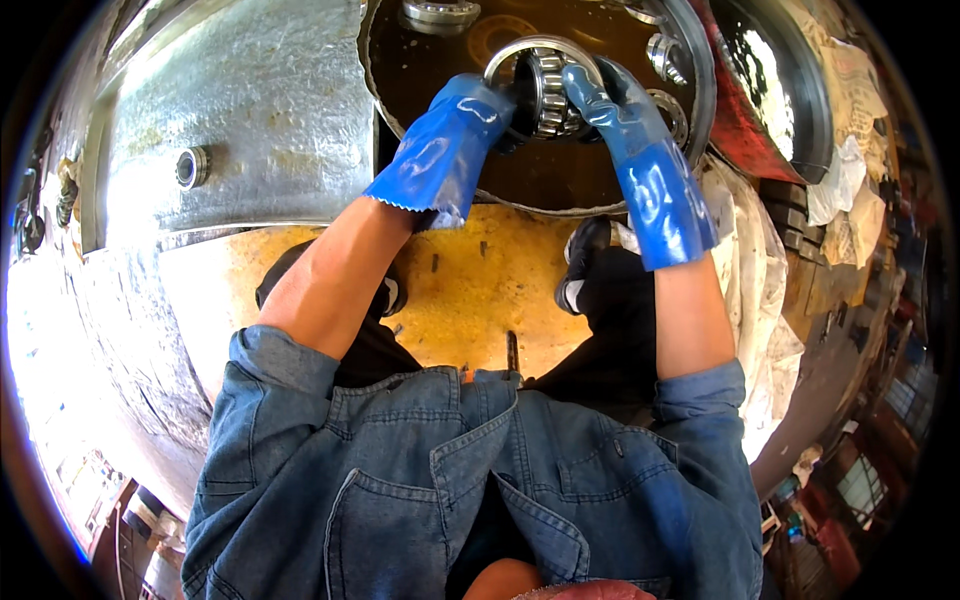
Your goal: The person repeatedly dips a metal bearing into a container of dark liquid and scrubs it with gloved hands. They rotate the bearing to clean different sides and occasionally lift it to inspect the surface before returning it to the liquid. The process is repeated for multiple bearings throughout the clip.
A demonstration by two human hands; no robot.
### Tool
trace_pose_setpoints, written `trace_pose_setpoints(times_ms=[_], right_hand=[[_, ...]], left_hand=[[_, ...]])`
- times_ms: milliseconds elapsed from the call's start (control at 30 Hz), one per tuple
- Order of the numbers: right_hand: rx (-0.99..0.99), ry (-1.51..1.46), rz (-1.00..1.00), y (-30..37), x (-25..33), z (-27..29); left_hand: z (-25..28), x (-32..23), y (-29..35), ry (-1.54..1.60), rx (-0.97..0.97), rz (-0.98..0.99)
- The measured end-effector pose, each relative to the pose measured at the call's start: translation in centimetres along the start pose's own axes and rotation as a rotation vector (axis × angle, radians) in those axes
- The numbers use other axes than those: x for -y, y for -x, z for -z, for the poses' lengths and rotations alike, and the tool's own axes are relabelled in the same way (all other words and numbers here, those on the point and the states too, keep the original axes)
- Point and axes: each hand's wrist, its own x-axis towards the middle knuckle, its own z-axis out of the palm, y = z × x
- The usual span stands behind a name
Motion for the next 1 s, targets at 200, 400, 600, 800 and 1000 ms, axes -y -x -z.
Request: trace_pose_setpoints(times_ms=[200,400,600,800,1000], right_hand=[[0.065,0.288,0.176,0.6,-0.8,0.8],[-0.019,0.199,0.063,-0.2,-2.4,0.0],[-0.1,0.375,0.005,0.4,-1.5,0.3],[0.11,0.089,0.071,0.2,-0.3,0.8],[-0.143,0.226,0.155,1.0,0.1,-1.7]], left_hand=[[-0.5,4.4,-0.2,0.131,0.1,-0.608],[-0.8,5.9,-0.6,0.144,0.235,-0.543],[-0.5,4.6,0.8,0.22,0.205,-0.549],[-0.7,4.5,1.1,0.419,0.202,-0.357],[-1.5,4.4,0.3,0.304,0.181,-0.606]])
